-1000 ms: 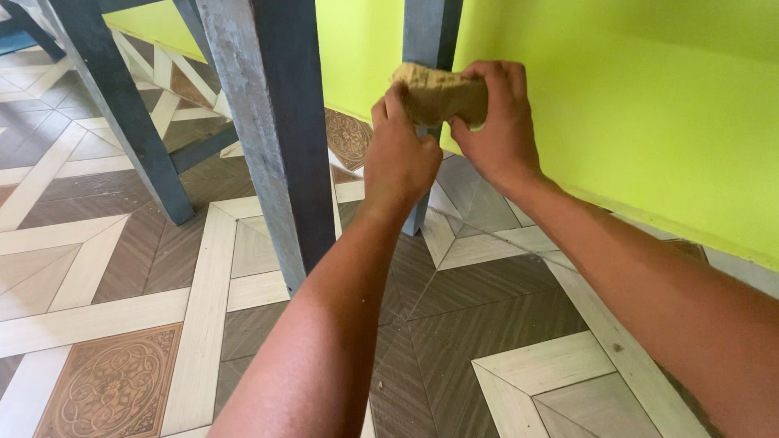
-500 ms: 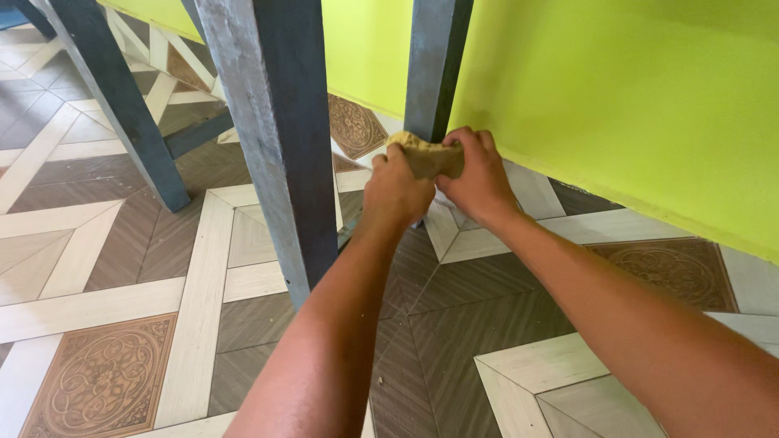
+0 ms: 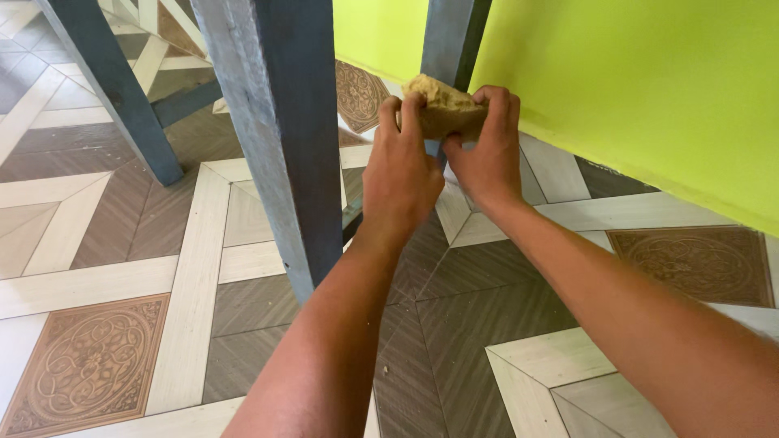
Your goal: The person uses a sanding block to smooth the surface of a blue wooden bench. They systematically sand the legs, the side edges, and the top surface of the bench in a room with patterned flooring.
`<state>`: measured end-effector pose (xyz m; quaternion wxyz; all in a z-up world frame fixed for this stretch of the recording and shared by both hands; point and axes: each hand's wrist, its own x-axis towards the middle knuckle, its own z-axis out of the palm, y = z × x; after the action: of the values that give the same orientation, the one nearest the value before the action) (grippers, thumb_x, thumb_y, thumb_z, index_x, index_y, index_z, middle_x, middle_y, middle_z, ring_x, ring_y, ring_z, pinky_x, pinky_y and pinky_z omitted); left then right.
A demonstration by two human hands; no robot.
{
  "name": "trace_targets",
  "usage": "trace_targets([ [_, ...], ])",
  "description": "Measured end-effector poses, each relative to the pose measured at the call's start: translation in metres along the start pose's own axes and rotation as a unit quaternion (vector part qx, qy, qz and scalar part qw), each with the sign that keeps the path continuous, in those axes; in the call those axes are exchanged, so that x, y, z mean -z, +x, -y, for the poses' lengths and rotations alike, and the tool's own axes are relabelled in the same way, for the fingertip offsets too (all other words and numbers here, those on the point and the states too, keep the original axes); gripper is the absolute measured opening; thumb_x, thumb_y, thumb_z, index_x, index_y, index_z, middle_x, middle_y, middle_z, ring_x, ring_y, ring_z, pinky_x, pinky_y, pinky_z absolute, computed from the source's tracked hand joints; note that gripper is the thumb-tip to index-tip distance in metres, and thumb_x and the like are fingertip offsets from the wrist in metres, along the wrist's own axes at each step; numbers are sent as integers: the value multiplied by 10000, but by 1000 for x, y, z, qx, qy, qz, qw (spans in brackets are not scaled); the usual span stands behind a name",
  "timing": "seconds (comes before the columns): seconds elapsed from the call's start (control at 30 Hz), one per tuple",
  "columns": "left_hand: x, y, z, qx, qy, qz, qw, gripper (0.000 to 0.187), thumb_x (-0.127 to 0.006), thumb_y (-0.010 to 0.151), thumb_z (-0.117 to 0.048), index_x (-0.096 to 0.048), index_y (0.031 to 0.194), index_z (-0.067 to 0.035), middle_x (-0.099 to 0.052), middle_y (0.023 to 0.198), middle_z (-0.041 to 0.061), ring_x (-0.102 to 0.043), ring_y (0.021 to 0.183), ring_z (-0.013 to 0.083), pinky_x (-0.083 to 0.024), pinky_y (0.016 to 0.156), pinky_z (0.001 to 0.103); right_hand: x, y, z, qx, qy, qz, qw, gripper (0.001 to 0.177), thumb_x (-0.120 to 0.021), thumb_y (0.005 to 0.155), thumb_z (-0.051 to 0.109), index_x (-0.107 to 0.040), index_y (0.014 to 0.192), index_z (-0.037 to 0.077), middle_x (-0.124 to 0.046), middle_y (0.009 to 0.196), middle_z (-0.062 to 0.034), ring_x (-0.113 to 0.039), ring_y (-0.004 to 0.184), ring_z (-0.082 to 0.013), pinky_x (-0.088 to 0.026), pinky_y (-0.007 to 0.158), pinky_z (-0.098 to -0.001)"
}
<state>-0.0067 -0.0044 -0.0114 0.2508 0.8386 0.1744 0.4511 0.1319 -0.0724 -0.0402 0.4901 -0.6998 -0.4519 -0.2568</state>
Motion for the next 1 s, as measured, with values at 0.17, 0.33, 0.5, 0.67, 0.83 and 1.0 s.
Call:
trace_targets([
  [0.17, -2, -16, 10, -3, 53, 44, 998, 718, -702, 762, 1, -407, 1414, -48, -403, 1467, 222, -528, 1278, 417, -523, 958, 483, -14, -14, -11, -34, -15, 23, 999, 596, -757, 804, 9, -413, 1287, 62, -490, 1266, -197, -537, 1187, -398, -471, 966, -490],
  [0.33, -16, -46, 10, 22, 40, 57, 997, 784, -663, 743, 54, -365, 1466, -3, -348, 1499, 265, -500, 1305, 448, -524, 977, 468, -22, -30, -23, -89, 8, 58, 994, 541, -751, 807, 23, -461, 1264, 38, -559, 1264, -211, -596, 1143, -390, -542, 855, -443],
  [0.5, -34, -64, 12, 108, 63, 147, 981, 802, -671, 778, 11, -328, 1503, -21, -260, 1574, 226, -498, 1308, 423, -511, 984, 464, -29, -50, -42, -239, 26, 177, 954, 496, -787, 844, 173, -491, 1220, 45, -686, 1187, -194, -714, 1084, -338, -556, 886, -407],
  [0.67, -47, -68, 24, 150, 83, 203, 964, 902, -737, 749, -54, -269, 1520, -35, -200, 1601, 210, -482, 1325, 412, -487, 1028, 439, -46, -67, -65, -234, -2, 225, 946, 478, -758, 841, 132, -524, 1252, 60, -670, 1212, -196, -678, 1088, -353, -535, 903, -424],
  [0.83, -48, -69, 31, 196, 48, 213, 956, 882, -711, 781, -56, -265, 1542, -54, -163, 1629, 234, -534, 1281, 425, -491, 1026, 460, -54, -71, -69, -210, 15, 191, 959, 497, -793, 768, 77, -554, 1201, 38, -675, 1193, -196, -668, 1099, -337, -533, 913, -414],
  [1.0, -42, -71, 26, 201, 43, 213, 955, 871, -683, 803, -61, -250, 1559, -38, -185, 1613, 269, -595, 1196, 448, -505, 1002, 488, -49, -70, -68, -163, 88, 138, 973, 509, -755, 738, 14, -553, 1205, 37, -659, 1204, -158, -680, 1089, -304, -554, 889, -401],
])
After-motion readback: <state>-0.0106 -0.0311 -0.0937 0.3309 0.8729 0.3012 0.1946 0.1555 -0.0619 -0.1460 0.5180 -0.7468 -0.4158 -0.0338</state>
